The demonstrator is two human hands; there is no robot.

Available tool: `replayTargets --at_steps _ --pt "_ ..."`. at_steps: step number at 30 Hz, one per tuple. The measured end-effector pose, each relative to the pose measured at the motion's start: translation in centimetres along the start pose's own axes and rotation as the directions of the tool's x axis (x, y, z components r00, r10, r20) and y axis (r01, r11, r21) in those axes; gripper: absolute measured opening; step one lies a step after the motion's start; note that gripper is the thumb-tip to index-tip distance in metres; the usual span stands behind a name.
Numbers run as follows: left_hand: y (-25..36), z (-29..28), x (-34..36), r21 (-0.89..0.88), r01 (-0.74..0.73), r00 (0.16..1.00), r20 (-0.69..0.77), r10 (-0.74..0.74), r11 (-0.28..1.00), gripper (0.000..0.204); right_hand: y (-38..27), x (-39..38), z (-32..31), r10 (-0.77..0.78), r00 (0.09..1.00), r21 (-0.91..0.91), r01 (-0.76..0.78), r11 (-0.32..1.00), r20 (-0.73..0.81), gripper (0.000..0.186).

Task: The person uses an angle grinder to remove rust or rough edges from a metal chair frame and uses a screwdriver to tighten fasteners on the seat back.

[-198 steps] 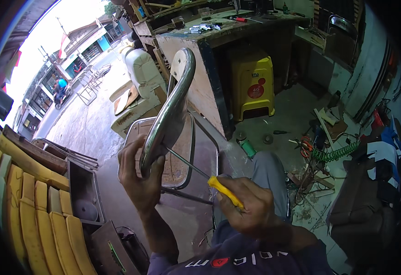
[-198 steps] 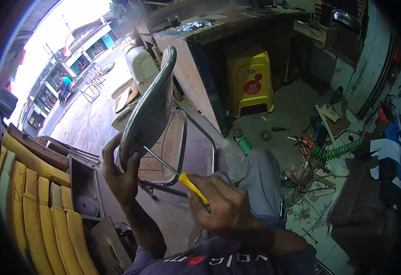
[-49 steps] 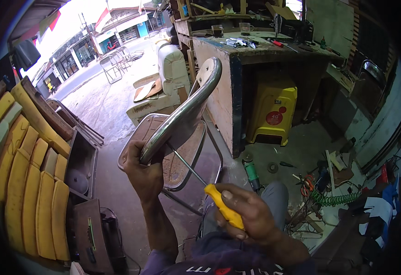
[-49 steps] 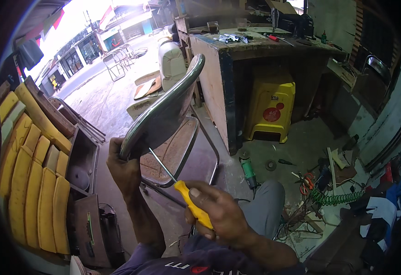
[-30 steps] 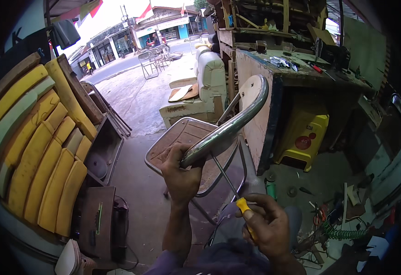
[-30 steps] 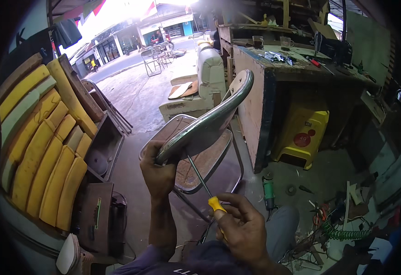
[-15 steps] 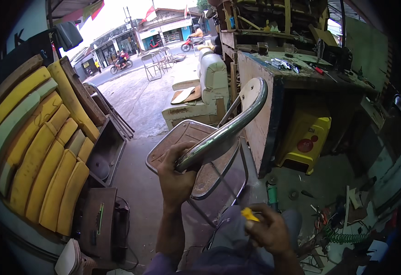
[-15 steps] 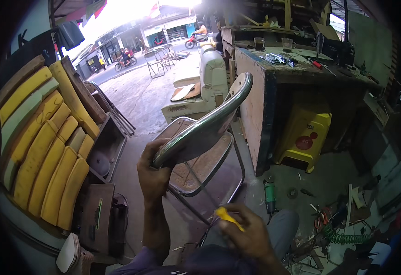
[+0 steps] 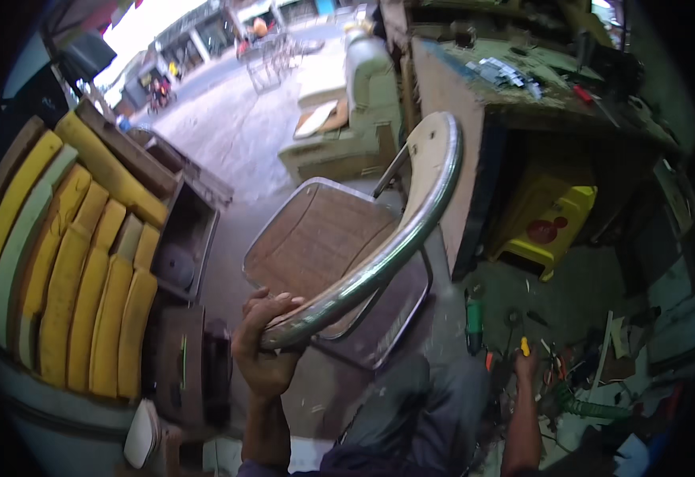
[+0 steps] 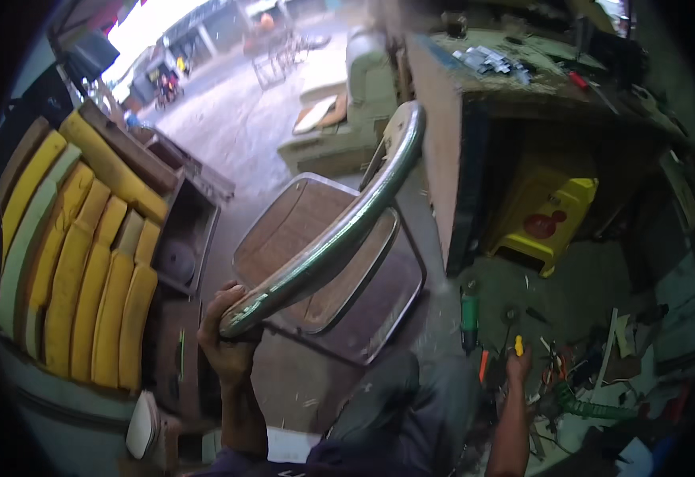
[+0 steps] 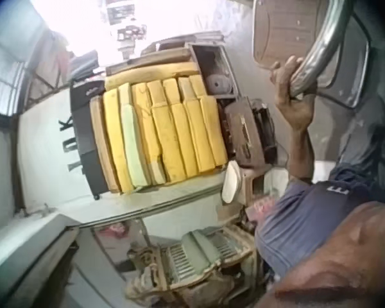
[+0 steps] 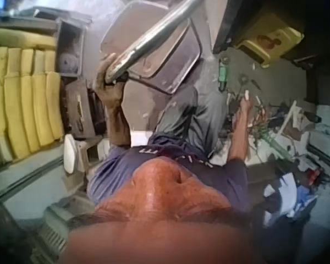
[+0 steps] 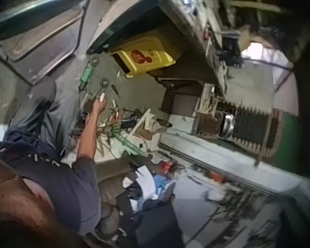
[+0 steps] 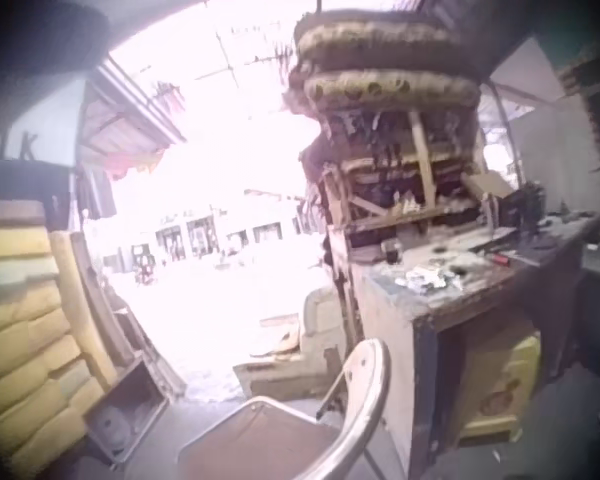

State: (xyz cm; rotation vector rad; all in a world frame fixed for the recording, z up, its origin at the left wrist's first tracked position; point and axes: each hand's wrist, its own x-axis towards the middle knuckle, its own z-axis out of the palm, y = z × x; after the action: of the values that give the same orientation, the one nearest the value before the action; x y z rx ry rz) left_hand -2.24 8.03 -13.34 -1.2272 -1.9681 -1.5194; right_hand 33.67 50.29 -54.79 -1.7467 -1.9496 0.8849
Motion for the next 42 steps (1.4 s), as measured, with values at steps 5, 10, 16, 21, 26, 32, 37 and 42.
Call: replayTargets --at_steps 5,10,16,21,26,32,37,42 --pt "2.4 -2.9 -1.0 -0.090 0.270 0.949 -0.144 -0.280 0.959 0.050 2.4 -4.6 -4.6 0.362 0.907 -0.550 -0.195 0.812 0.213 0.036" --pt "7.3 -8.6 -7.5 -0.028 0.943 0.317 -0.239 -0.918 0.333 0.033 -5.1 -21.1 -11.6 0.477 0.643 -0.365 -0.311 0.877 0.598 0.033" --pt "16.4 -10.5 -6.8 -0.100 0.995 0.024 0.016 -1.000 0.022 0.029 -14.3 -24.7 -24.3 0.345 0.566 -0.541 0.221 0.811 0.749 0.038" --pt "19.4 -13.2 1.9 0.109 0.984 0.111 0.248 -0.963 0.141 0.029 -26.2 -21.3 -30.8 0.499 0.555 -0.432 -0.258 0.864 0.666 0.026" --pt "17.8 -15.9 1.7 0.181 0.961 0.161 0.253 -0.954 0.210 0.028 -36.9 -20.3 -33.3 0.354 0.707 -0.213 -0.283 0.935 0.612 0.021" --pt "12.4 -22.9 -21.3 0.020 0.884 -0.468 0.027 -0.883 -0.467 0.027 -42.8 -25.1 -30.8 0.366 0.696 -0.157 -0.347 0.925 0.618 0.020" --pt "11.2 -32.8 -25.5 0.092 0.530 -0.847 0.103 -0.521 -0.843 0.008 -42.9 -32.2 -30.8 0.460 0.608 -0.319 -0.332 0.888 0.647 0.035" --pt "-2.2 -38.7 -22.1 0.089 0.821 -0.571 0.107 -0.814 -0.564 0.028 -48.2 -36.8 -29.0 0.524 0.480 -0.354 -0.403 0.844 0.704 0.043"
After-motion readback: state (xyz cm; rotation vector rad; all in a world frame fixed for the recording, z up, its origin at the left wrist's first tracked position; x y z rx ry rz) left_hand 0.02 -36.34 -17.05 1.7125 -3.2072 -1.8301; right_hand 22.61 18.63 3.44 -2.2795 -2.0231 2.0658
